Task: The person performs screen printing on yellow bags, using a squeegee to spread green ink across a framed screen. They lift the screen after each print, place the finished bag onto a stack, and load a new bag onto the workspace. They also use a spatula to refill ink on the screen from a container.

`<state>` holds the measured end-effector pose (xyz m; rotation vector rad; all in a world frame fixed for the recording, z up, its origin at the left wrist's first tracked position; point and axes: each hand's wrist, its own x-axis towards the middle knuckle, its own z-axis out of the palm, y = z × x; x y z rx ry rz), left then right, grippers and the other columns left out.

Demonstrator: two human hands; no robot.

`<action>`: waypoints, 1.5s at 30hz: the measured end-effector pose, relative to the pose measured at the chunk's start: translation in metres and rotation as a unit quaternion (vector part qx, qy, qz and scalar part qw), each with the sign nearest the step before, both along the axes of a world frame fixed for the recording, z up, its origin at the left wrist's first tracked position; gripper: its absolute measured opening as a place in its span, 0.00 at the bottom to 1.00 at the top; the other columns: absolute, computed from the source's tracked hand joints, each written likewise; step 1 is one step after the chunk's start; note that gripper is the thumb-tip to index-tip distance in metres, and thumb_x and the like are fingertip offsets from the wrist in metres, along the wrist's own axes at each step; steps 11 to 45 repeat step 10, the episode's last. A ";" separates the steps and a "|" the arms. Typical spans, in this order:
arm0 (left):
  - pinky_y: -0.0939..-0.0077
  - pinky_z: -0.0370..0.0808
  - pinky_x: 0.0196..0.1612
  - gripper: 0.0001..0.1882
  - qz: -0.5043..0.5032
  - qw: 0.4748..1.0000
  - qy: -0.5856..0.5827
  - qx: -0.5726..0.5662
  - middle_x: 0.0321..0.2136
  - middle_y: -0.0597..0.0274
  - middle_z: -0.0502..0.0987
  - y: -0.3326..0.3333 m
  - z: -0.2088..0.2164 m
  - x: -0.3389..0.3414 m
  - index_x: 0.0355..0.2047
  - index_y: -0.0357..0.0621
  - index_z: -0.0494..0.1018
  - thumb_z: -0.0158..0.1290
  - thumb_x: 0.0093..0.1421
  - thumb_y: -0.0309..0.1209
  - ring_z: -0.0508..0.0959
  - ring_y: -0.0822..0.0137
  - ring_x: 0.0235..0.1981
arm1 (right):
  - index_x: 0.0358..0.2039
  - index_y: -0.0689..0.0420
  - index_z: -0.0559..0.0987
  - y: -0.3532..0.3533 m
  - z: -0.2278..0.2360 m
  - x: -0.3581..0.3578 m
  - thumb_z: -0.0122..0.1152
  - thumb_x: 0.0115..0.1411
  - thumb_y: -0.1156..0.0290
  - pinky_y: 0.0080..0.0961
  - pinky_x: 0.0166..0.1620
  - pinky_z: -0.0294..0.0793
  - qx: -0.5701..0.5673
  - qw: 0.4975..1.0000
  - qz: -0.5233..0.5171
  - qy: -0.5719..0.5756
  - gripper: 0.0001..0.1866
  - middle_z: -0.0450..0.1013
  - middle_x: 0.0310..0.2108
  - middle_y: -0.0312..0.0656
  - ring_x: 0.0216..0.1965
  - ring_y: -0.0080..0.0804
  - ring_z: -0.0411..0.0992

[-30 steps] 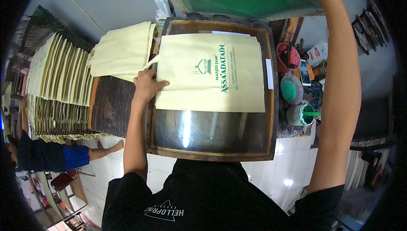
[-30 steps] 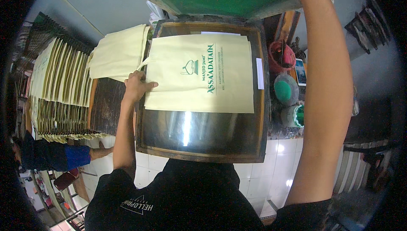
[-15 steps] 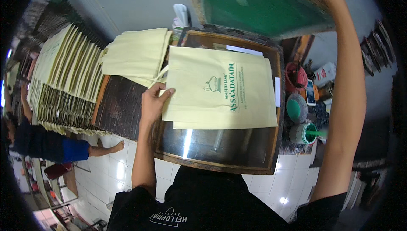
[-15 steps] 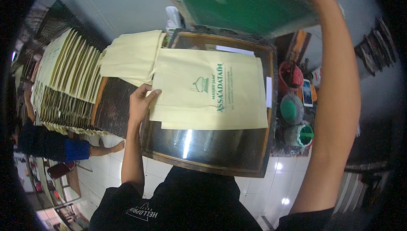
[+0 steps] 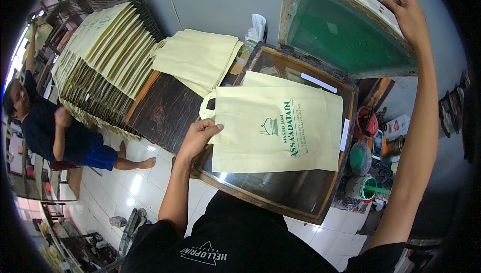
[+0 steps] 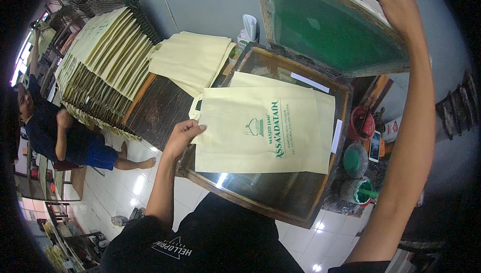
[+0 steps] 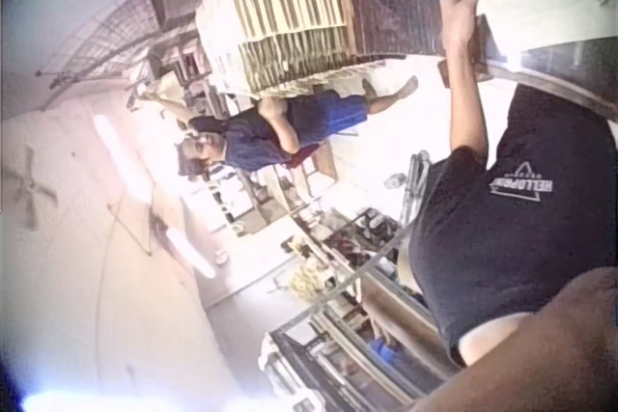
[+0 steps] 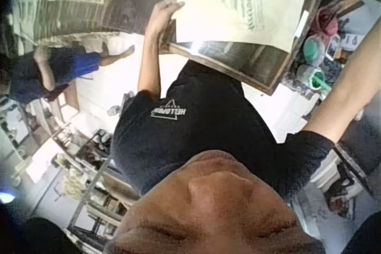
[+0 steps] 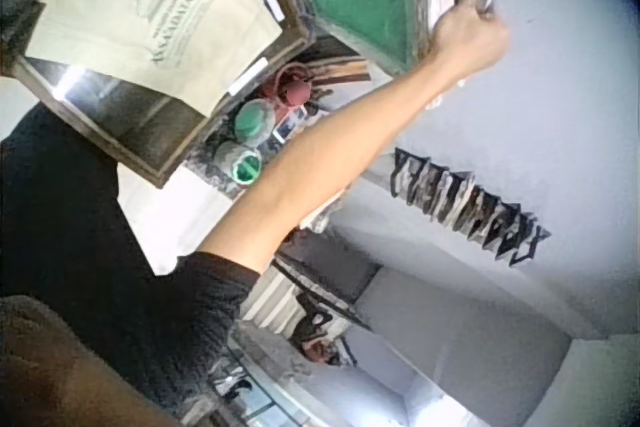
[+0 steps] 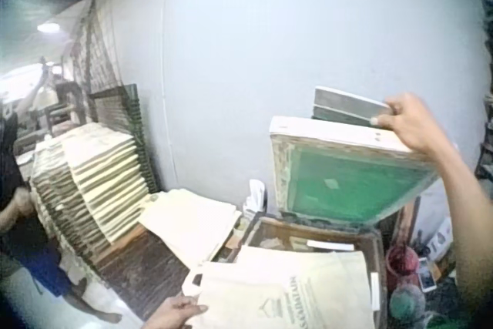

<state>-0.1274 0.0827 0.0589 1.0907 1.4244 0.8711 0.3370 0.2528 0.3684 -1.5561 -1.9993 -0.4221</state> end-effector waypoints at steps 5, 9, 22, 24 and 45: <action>0.78 0.68 0.39 0.17 -0.004 1.000 0.011 0.026 0.24 0.69 0.75 -0.003 -0.020 0.001 0.27 0.41 0.80 0.61 0.63 0.43 0.71 0.75 0.30 | 0.62 0.60 0.74 0.009 -0.004 0.013 0.62 0.61 0.45 0.34 0.58 0.70 0.035 0.997 -0.068 0.032 0.37 0.76 0.55 0.54 0.53 0.44 0.76; 0.77 0.70 0.48 0.16 -0.010 0.999 -0.044 -0.027 0.33 0.64 0.81 -0.019 -0.027 -0.010 0.38 0.41 0.82 0.63 0.62 0.43 0.77 0.73 0.36 | 0.65 0.57 0.71 0.050 -0.013 0.022 0.64 0.59 0.45 0.35 0.65 0.62 0.018 0.994 -0.031 0.100 0.40 0.76 0.55 0.54 0.59 0.46 0.72; 0.77 0.70 0.50 0.17 -0.026 0.997 -0.060 -0.033 0.35 0.62 0.83 -0.017 -0.023 -0.007 0.41 0.41 0.82 0.63 0.62 0.43 0.78 0.72 0.38 | 0.65 0.57 0.71 0.055 -0.008 0.029 0.64 0.59 0.45 0.35 0.65 0.62 0.022 0.995 -0.033 0.094 0.40 0.76 0.55 0.54 0.59 0.46 0.72; 0.77 0.70 0.50 0.17 -0.026 0.997 -0.060 -0.033 0.35 0.62 0.83 -0.017 -0.023 -0.007 0.41 0.41 0.82 0.63 0.62 0.43 0.78 0.72 0.38 | 0.65 0.57 0.71 0.055 -0.008 0.029 0.64 0.59 0.45 0.35 0.65 0.62 0.022 0.995 -0.033 0.094 0.40 0.76 0.55 0.54 0.59 0.46 0.72; 0.77 0.70 0.50 0.17 -0.026 0.997 -0.060 -0.033 0.35 0.62 0.83 -0.017 -0.023 -0.007 0.41 0.41 0.82 0.63 0.62 0.43 0.78 0.72 0.38 | 0.65 0.57 0.71 0.055 -0.008 0.029 0.64 0.59 0.45 0.35 0.65 0.62 0.022 0.995 -0.033 0.094 0.40 0.76 0.55 0.54 0.59 0.46 0.72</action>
